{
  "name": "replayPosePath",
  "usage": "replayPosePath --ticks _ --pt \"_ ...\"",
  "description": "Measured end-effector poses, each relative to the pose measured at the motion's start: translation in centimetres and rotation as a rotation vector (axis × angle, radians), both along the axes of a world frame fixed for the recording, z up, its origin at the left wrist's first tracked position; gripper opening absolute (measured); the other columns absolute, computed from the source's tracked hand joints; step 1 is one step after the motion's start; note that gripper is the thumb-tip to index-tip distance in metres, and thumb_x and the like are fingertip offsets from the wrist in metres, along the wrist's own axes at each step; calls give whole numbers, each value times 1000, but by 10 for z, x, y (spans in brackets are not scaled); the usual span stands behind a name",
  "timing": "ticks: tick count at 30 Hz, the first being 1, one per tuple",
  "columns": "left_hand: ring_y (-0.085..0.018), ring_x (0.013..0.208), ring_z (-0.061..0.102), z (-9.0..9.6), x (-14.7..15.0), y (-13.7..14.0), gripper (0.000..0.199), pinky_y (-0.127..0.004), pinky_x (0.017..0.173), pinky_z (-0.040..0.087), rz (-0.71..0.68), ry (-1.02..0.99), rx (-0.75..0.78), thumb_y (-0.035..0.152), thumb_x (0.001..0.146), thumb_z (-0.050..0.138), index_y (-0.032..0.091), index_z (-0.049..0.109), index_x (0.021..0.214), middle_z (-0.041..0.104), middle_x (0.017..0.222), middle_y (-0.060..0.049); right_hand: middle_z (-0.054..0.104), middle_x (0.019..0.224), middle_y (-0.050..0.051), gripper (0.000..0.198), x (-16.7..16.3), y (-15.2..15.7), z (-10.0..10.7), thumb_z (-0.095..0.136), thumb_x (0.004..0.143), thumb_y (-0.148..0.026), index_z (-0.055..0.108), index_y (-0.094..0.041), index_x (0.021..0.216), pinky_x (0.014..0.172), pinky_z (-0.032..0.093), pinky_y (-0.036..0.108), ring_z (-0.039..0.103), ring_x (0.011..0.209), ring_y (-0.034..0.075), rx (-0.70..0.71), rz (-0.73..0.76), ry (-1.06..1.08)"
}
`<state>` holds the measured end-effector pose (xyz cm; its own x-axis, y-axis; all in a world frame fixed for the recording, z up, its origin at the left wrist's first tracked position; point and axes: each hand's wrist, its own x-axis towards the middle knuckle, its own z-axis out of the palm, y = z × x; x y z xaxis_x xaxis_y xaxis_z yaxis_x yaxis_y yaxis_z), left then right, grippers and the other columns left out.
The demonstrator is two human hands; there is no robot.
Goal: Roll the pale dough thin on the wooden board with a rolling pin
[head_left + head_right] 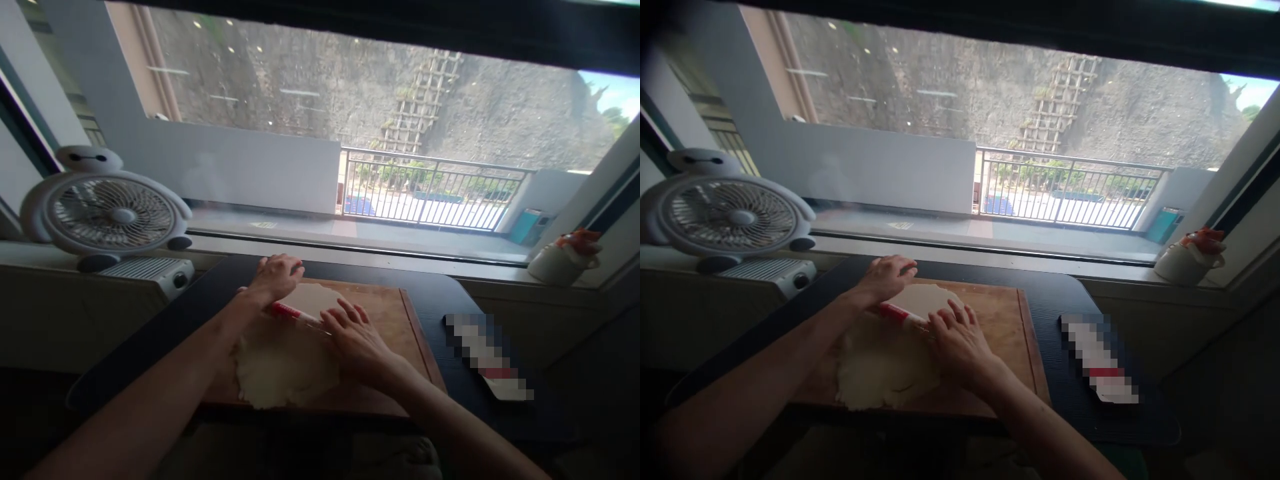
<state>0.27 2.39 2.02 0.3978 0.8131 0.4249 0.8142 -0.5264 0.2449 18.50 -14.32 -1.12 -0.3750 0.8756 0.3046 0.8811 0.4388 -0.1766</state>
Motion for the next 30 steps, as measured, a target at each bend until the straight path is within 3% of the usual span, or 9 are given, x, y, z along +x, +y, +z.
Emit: replayPosePath --ticks 4,8,11,14,18,23,28,30 --pt "-22 98 60 12 2 35 38 -29 85 44 78 -204 -252 41 79 42 21 66 100 68 103 -5 59 104 9 26 40 8 2 38 95 -32 56 -22 110 91 36 35 47 105 22 -34 -136 9" --pt "-19 76 63 3 0 42 42 -26 64 48 134 -203 -420 37 78 35 15 64 99 68 86 -7 60 94 8 28 97 5 -4 34 96 -33 58 -20 101 85 36 35 49 94 22 22 -339 38" --pt "-18 64 60 -2 3 33 38 -26 54 45 73 -106 -584 48 69 53 17 67 85 67 74 -5 60 98 9 28 124 -6 -11 33 96 -32 58 -20 102 82 37 34 48 94 23 25 -446 55" --pt "-20 70 59 4 11 30 48 -26 56 43 14 97 -691 59 55 66 18 68 80 67 78 -5 60 100 9 26 129 -12 -15 35 95 -32 57 -20 104 83 36 36 48 97 25 26 -490 44" --pt "-22 73 58 17 19 38 56 -27 57 40 -22 260 -758 65 50 68 18 67 82 66 82 -6 59 107 12 27 124 -12 -16 36 94 -30 56 -18 106 86 36 38 46 101 27 37 -524 38" --pt "-17 64 55 17 17 44 49 -24 54 39 -53 268 -920 54 46 74 20 65 79 63 74 -2 58 108 13 28 121 -11 -19 34 94 -32 56 -18 105 85 37 39 46 102 28 58 -537 48" --pt "-19 74 59 12 13 37 42 -24 61 44 -92 188 -881 46 44 76 20 63 74 65 78 -2 53 122 15 31 119 -11 -21 32 95 -32 55 -17 108 86 38 40 45 106 28 77 -553 46" --pt "-22 78 62 16 15 29 45 -26 64 47 -87 144 -979 45 45 77 20 66 81 68 85 -4 52 124 15 31 118 -10 -21 32 95 -32 55 -17 108 87 37 40 45 106 28 83 -563 41"
